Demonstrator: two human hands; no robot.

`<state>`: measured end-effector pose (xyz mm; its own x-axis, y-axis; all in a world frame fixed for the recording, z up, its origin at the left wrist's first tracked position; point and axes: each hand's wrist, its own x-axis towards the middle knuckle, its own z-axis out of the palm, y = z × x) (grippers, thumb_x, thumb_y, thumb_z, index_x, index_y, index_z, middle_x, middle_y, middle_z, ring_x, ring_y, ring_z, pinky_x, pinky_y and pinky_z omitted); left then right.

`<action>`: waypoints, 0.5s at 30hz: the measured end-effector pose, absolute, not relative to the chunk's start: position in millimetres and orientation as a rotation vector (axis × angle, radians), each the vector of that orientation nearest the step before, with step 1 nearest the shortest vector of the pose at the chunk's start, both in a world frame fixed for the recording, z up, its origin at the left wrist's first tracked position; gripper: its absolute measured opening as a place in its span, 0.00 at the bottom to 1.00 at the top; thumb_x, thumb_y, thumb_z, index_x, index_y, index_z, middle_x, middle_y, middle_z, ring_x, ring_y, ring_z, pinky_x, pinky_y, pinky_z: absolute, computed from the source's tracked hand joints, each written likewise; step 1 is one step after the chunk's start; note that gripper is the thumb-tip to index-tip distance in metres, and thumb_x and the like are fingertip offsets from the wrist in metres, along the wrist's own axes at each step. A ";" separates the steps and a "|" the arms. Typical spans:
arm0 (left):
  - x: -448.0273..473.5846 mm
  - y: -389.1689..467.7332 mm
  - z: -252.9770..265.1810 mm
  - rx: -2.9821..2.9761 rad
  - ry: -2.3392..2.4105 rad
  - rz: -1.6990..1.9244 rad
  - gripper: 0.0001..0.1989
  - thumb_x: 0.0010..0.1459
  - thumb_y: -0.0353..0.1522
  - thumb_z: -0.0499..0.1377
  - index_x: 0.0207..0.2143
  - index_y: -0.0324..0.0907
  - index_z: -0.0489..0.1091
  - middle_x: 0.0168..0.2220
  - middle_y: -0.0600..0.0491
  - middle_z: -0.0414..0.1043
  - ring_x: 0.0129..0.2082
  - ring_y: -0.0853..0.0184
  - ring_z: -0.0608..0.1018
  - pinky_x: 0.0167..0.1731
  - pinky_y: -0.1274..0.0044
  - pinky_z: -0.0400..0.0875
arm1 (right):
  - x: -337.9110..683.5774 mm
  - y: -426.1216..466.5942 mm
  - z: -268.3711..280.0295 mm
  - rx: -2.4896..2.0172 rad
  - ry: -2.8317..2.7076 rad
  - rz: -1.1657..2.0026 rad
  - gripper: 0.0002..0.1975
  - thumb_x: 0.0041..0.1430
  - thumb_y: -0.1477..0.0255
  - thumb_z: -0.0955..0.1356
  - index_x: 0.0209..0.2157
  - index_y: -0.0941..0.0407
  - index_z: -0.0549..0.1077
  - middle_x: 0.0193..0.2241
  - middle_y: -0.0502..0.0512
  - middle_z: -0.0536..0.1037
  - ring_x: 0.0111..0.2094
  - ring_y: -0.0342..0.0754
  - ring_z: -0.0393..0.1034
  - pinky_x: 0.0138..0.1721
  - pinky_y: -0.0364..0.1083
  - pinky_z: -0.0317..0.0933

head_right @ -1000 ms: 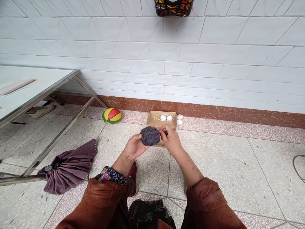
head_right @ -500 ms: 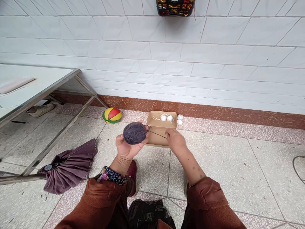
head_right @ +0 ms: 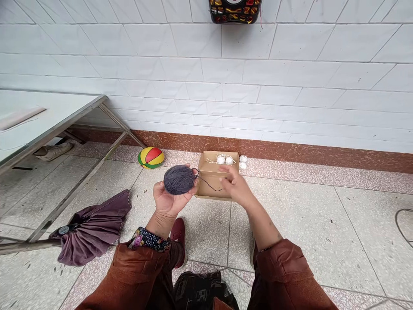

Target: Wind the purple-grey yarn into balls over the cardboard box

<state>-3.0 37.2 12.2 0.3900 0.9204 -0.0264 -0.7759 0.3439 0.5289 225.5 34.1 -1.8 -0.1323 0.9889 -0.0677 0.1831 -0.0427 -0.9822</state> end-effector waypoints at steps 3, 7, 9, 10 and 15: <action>0.6 33.7 8.7 0.494 0.375 1.079 0.36 0.46 0.45 0.62 0.57 0.40 0.67 0.50 0.40 0.75 0.51 0.50 0.75 0.44 0.66 0.73 | 204.2 26.6 6.8 -0.999 -1.355 1.578 0.29 0.60 0.63 0.69 0.61 0.44 0.61 0.54 0.56 0.73 0.27 0.41 0.66 0.32 0.47 0.66; -0.8 35.8 9.4 0.507 0.410 1.111 0.35 0.48 0.44 0.61 0.57 0.39 0.67 0.53 0.39 0.73 0.54 0.49 0.74 0.47 0.63 0.72 | 207.5 28.7 2.7 -1.029 -1.301 1.725 0.16 0.57 0.59 0.72 0.43 0.53 0.75 0.28 0.49 0.74 0.27 0.42 0.65 0.32 0.45 0.64; -3.3 40.2 10.9 0.492 0.436 1.163 0.32 0.49 0.43 0.61 0.55 0.39 0.69 0.53 0.39 0.74 0.51 0.52 0.76 0.42 0.68 0.74 | 219.0 34.9 -2.1 -1.088 -1.115 1.675 0.14 0.55 0.58 0.73 0.33 0.55 0.76 0.24 0.47 0.70 0.24 0.40 0.61 0.29 0.42 0.61; -4.8 43.0 11.3 0.481 0.457 1.195 0.30 0.49 0.42 0.61 0.54 0.39 0.70 0.52 0.39 0.74 0.50 0.53 0.76 0.40 0.70 0.74 | 226.0 38.6 -4.3 -1.086 -0.980 1.636 0.14 0.53 0.58 0.74 0.31 0.55 0.74 0.24 0.45 0.69 0.22 0.38 0.58 0.27 0.41 0.60; -15.9 59.3 8.8 0.371 0.572 1.396 0.18 0.52 0.39 0.60 0.45 0.42 0.72 0.48 0.44 0.77 0.45 0.61 0.78 0.37 0.76 0.73 | 263.6 54.4 -9.9 -0.960 -0.349 1.433 0.11 0.53 0.67 0.76 0.31 0.55 0.71 0.18 0.40 0.58 0.17 0.35 0.50 0.19 0.36 0.55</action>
